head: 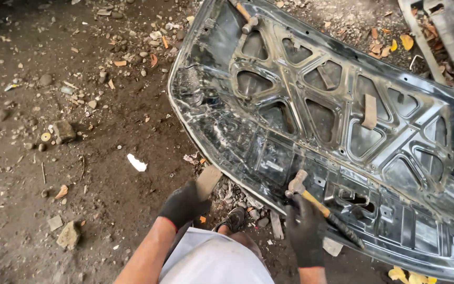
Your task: The person uses a hammer and a metal bar to repeatedly strike and pry at a large, damaged metal car part resting on the ground. The person adjusts the position of the metal bar and continues to hammer various sections of the part.
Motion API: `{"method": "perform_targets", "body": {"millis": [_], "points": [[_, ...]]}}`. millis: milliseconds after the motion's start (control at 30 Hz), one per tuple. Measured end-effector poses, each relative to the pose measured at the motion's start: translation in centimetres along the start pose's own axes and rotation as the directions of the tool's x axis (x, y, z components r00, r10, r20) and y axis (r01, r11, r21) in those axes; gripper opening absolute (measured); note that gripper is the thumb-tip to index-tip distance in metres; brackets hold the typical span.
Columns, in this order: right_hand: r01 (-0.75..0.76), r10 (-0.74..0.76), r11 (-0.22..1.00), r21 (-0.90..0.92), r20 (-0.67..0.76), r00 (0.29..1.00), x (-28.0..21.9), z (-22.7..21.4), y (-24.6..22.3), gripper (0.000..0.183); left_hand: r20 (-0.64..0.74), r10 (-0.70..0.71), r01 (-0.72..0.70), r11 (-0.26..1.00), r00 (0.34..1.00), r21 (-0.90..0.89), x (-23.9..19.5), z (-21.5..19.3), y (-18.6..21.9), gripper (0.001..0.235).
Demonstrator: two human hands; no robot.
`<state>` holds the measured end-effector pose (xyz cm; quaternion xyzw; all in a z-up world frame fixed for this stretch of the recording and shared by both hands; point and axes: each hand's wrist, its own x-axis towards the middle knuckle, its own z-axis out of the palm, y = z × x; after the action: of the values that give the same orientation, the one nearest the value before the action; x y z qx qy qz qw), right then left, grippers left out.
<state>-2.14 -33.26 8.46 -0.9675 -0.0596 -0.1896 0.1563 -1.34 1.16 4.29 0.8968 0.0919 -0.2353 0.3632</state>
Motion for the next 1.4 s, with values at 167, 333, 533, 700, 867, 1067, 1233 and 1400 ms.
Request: {"method": "perform_targets", "body": {"millis": [167, 333, 533, 700, 867, 1067, 1233, 1400], "points": [[-0.171, 0.067, 0.925, 0.338, 0.297, 0.952, -3.4, 1.6, -7.0, 0.031, -0.052, 0.070, -0.066, 0.995, 0.996, 0.075, 3.3, -0.7, -2.2, 0.068], [-0.367, 0.117, 0.873, 0.323, 0.592, 0.798, -7.9, 3.3, -7.9, 0.038, -0.106, 0.142, -0.136, 0.989, 0.984, 0.059, 4.7, -1.9, -4.7, 0.068], [-0.513, 0.244, 0.850, 0.123, 0.771, 0.588, -11.3, 4.4, -8.1, 0.039, -0.036, 0.158, -0.156, 0.986, 0.987, 0.063, 5.6, -3.9, -5.0, 0.071], [-0.444, 0.104, 0.855, 0.267, 0.751, 0.652, -12.5, 8.1, -7.8, 0.035, 0.070, 0.174, -0.179, 0.981, 0.982, 0.078, 8.9, -1.2, -6.7, 0.062], [-0.484, -0.123, 0.611, 0.626, 0.679, 0.724, -10.1, 12.5, -9.8, 0.027, 0.339, 0.201, -0.263, 0.953, 0.919, 0.147, 9.7, -1.0, -2.4, 0.062], [-0.864, -0.242, 0.153, 0.479, 0.866, 0.437, -8.2, 13.3, -21.1, 0.026, 0.183, 0.296, -0.312, 0.948, 0.938, 0.066, 11.8, -0.9, -1.6, 0.079], [-0.780, -0.243, -0.244, 0.576, 0.743, 0.624, -10.8, 16.4, -32.3, 0.029, 0.482, 0.505, -0.685, 0.642, 0.716, 0.344, 19.9, 3.7, -3.9, 0.068], [-0.540, 0.020, -0.271, 0.797, 0.566, 0.824, -13.7, 16.0, -40.7, 0.028, 0.532, 0.565, -0.765, 0.570, 0.630, 0.300, 17.5, 1.2, -4.4, 0.082]]}}
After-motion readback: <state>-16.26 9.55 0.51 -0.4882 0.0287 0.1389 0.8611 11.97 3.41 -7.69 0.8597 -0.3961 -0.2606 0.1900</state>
